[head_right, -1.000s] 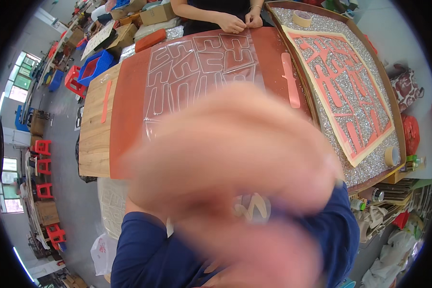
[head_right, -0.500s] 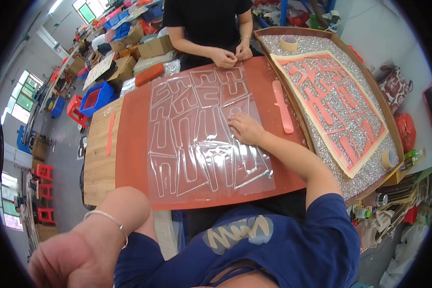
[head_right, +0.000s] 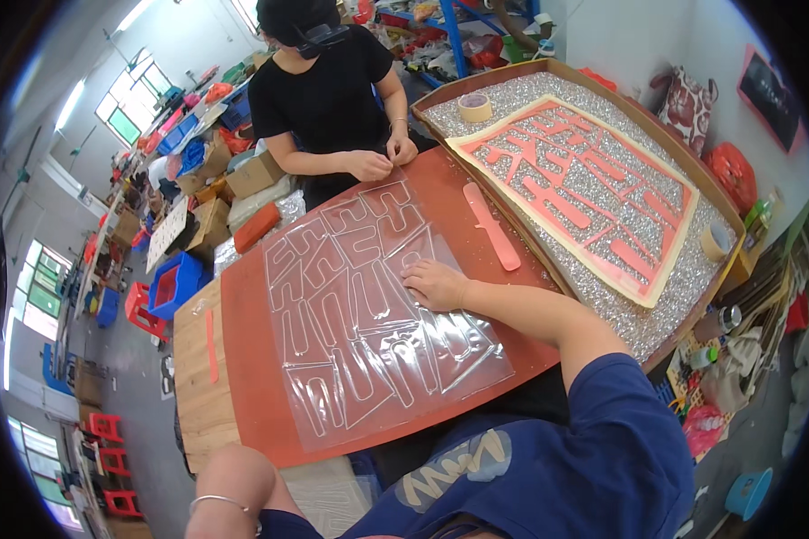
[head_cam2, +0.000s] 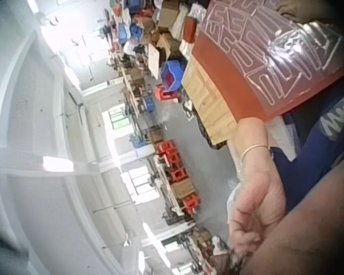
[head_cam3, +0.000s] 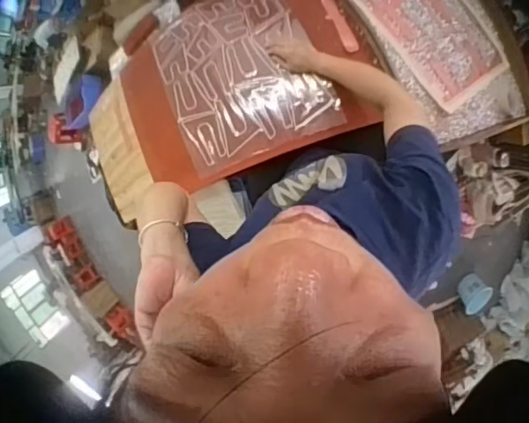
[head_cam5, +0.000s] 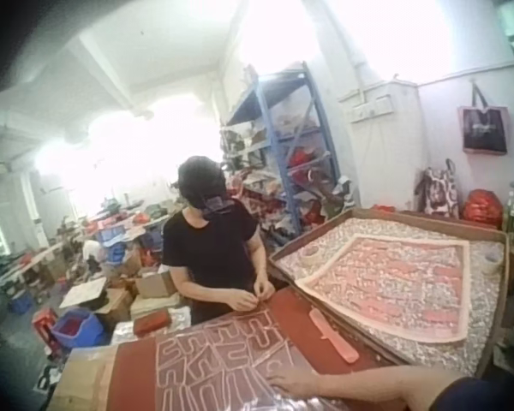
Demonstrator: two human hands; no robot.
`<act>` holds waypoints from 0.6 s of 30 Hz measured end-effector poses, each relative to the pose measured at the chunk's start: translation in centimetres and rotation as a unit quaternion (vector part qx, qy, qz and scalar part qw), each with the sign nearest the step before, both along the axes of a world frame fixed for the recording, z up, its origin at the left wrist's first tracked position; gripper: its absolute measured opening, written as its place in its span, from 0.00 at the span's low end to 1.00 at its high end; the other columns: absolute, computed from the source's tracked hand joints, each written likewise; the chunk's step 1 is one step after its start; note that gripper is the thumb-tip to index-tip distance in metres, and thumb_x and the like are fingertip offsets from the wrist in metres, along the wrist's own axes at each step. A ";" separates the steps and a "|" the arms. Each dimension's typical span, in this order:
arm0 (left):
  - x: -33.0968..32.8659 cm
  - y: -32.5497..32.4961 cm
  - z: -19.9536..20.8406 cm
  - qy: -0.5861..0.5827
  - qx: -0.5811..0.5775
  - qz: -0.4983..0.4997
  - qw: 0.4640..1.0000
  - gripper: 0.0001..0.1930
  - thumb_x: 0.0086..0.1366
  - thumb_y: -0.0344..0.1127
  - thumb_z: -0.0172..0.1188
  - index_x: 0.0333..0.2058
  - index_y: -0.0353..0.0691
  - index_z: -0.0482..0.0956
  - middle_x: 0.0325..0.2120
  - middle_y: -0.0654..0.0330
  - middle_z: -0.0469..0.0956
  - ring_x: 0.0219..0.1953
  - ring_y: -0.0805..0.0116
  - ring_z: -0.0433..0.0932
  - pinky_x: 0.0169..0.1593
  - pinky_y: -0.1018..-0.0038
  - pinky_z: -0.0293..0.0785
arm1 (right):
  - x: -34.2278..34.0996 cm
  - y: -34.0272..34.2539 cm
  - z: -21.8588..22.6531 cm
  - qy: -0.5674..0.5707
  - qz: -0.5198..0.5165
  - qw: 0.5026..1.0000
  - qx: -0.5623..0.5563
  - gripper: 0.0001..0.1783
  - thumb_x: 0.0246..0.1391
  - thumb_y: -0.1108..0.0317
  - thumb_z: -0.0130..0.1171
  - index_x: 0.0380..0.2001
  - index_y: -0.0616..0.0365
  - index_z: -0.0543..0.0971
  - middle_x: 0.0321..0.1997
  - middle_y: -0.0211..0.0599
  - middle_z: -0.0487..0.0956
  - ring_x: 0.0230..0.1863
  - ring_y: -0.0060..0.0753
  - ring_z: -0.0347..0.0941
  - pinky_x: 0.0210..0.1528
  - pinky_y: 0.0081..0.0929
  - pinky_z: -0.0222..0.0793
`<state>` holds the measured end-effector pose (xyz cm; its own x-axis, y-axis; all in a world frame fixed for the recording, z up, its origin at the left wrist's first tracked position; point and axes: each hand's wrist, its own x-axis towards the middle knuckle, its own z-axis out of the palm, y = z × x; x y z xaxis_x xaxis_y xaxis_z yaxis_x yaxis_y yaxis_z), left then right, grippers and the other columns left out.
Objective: Positioning shoe upper components on a workspace and applying a protective plastic film.
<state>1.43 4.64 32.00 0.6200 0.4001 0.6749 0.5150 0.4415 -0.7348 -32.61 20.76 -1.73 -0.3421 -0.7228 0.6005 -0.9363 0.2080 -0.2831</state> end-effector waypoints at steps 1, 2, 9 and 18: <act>-0.5 0.2 -0.8 0.004 0.002 0.013 1.000 0.17 0.64 0.34 0.52 0.50 0.33 0.71 0.52 0.54 0.72 0.56 0.59 0.69 0.60 0.61 0.62 | 0.0 -0.1 -0.1 0.004 0.001 1.000 0.006 0.12 0.46 0.72 0.57 0.36 0.61 0.75 0.46 0.43 0.75 0.51 0.44 0.70 0.55 0.40 0.64; -0.7 0.5 -1.1 0.004 -0.006 0.009 1.000 0.17 0.64 0.34 0.52 0.50 0.33 0.71 0.52 0.54 0.72 0.56 0.59 0.69 0.60 0.61 0.62 | 0.1 -0.3 -0.1 0.008 0.003 1.000 0.011 0.12 0.46 0.72 0.57 0.36 0.61 0.75 0.46 0.43 0.75 0.51 0.44 0.70 0.55 0.39 0.64; -1.6 8.1 2.2 0.398 0.021 -0.306 0.865 0.16 0.63 0.35 0.54 0.48 0.32 0.71 0.47 0.50 0.72 0.51 0.58 0.70 0.52 0.60 0.67 | 0.0 0.1 -0.6 0.008 0.010 1.000 0.004 0.12 0.45 0.72 0.57 0.37 0.60 0.75 0.47 0.42 0.75 0.52 0.43 0.70 0.54 0.39 0.64; -0.5 8.8 0.1 0.361 0.051 -0.493 0.790 0.18 0.63 0.37 0.56 0.50 0.38 0.68 0.44 0.49 0.72 0.51 0.58 0.66 0.50 0.55 0.61 | 0.2 -0.3 -0.5 -0.004 0.013 1.000 0.012 0.12 0.45 0.72 0.57 0.37 0.60 0.75 0.47 0.42 0.75 0.51 0.44 0.69 0.55 0.39 0.63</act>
